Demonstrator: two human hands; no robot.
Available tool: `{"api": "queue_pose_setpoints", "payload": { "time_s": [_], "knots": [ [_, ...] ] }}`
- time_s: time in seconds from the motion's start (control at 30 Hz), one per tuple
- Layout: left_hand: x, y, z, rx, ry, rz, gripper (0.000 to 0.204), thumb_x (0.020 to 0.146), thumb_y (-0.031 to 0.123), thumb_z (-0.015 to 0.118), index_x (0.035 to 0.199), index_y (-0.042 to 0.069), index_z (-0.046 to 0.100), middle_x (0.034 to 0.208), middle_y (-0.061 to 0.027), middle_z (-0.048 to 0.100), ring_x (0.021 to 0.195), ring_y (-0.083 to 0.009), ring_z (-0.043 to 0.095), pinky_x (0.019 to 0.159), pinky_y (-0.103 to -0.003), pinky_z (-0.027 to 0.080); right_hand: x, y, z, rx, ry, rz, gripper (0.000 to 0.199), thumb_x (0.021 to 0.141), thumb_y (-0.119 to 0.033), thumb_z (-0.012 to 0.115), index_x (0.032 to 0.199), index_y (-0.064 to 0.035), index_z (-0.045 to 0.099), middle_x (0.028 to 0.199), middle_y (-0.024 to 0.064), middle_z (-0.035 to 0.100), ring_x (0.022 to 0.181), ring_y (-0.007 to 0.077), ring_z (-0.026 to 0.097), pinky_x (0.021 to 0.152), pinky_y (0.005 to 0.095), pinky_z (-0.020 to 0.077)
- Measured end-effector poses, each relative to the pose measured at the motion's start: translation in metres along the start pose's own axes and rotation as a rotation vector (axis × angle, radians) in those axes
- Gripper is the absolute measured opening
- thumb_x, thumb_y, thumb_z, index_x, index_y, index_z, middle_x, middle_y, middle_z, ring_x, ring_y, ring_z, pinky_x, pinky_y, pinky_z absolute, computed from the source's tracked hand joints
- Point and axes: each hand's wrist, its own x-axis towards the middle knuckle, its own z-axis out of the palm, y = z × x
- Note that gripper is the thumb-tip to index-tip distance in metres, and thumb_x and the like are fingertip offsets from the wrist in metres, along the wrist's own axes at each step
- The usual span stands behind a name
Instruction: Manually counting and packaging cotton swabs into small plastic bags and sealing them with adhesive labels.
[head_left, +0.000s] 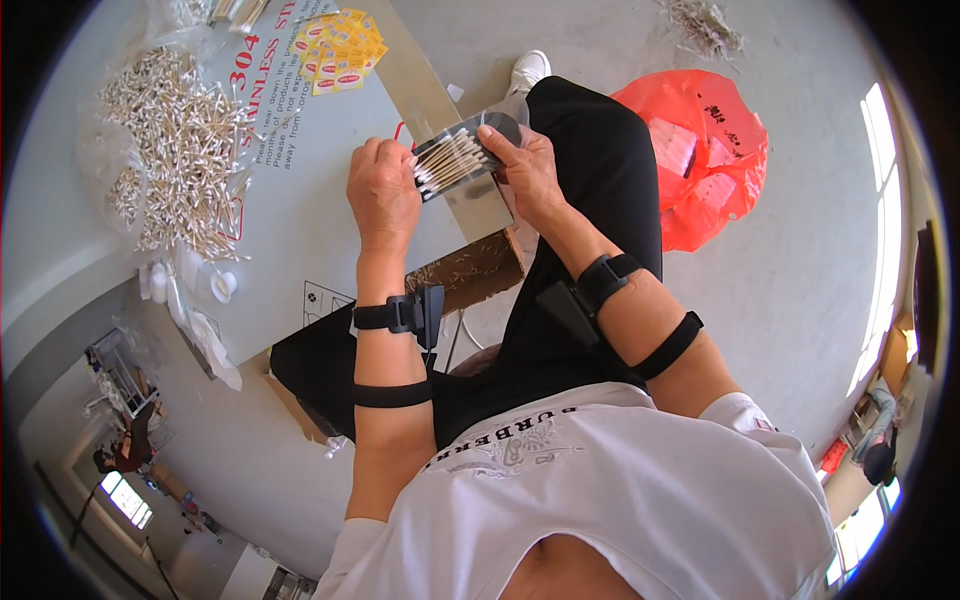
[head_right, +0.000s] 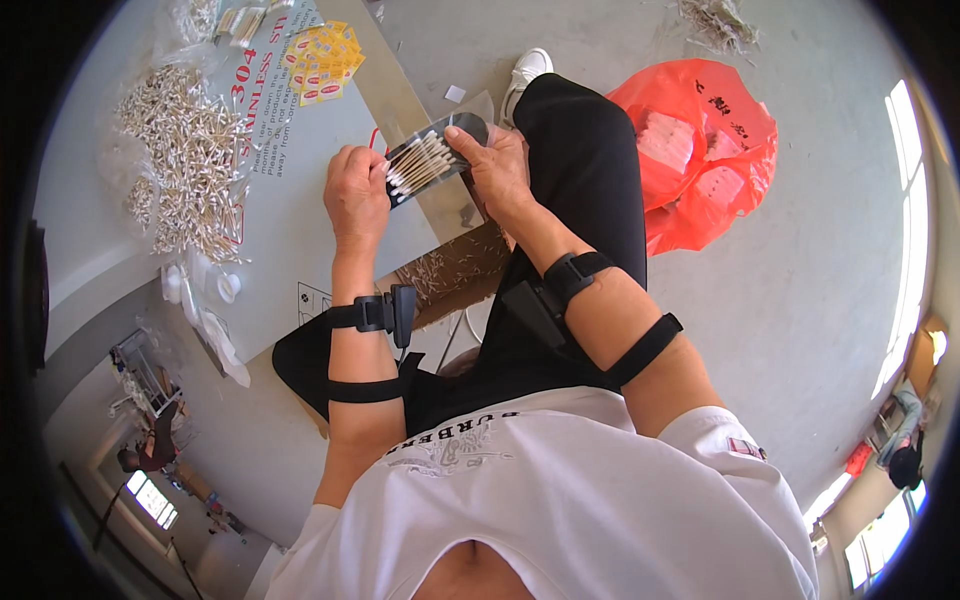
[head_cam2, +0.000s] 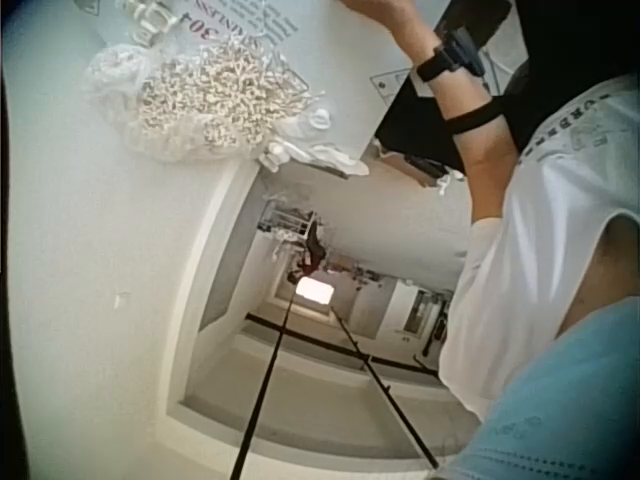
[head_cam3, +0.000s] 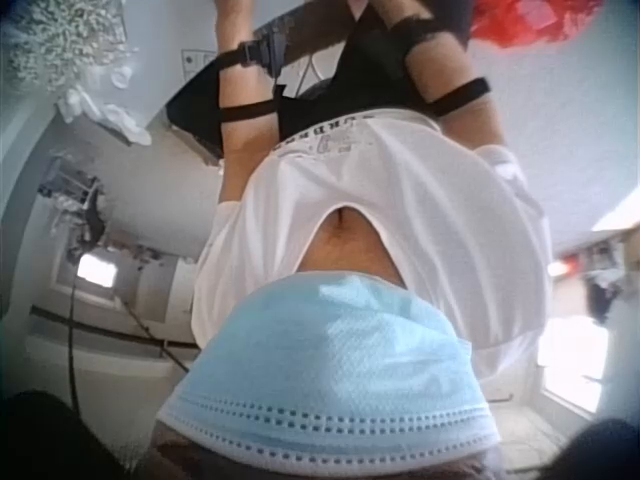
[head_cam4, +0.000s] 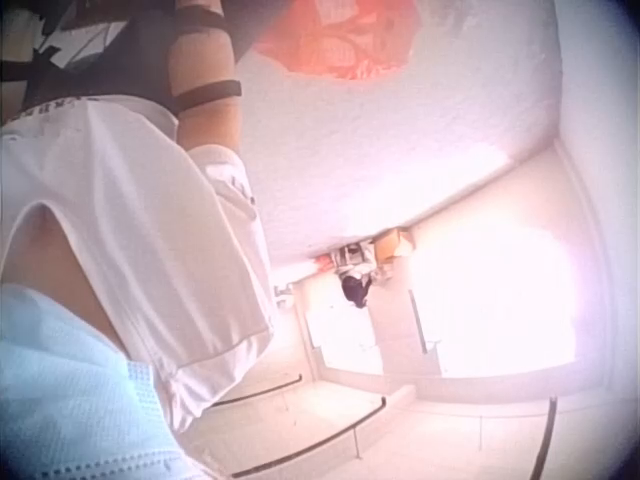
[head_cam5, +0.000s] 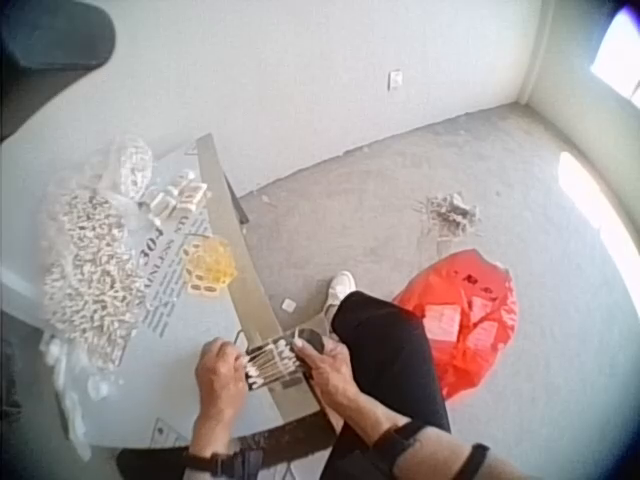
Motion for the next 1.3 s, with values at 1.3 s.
{"api": "queue_pose_setpoints", "payload": {
  "time_s": [1.3],
  "knots": [
    [-0.019,0.027,0.033,-0.850,0.319,-0.234,0.048,0.101,0.023,0.047,0.140,-0.001,0.035,0.147,-0.0196,0.033,0.138,-0.0298,0.031,0.114,-0.042,0.024,0.008,0.009,-0.003,-0.087,0.071,0.022,0.029,0.089,-0.029,0.070,0.077,-0.0021,0.069,0.067,-0.0045,0.061,0.060,0.0039,0.049,0.054,0.0241,0.0417]
  ]
}}
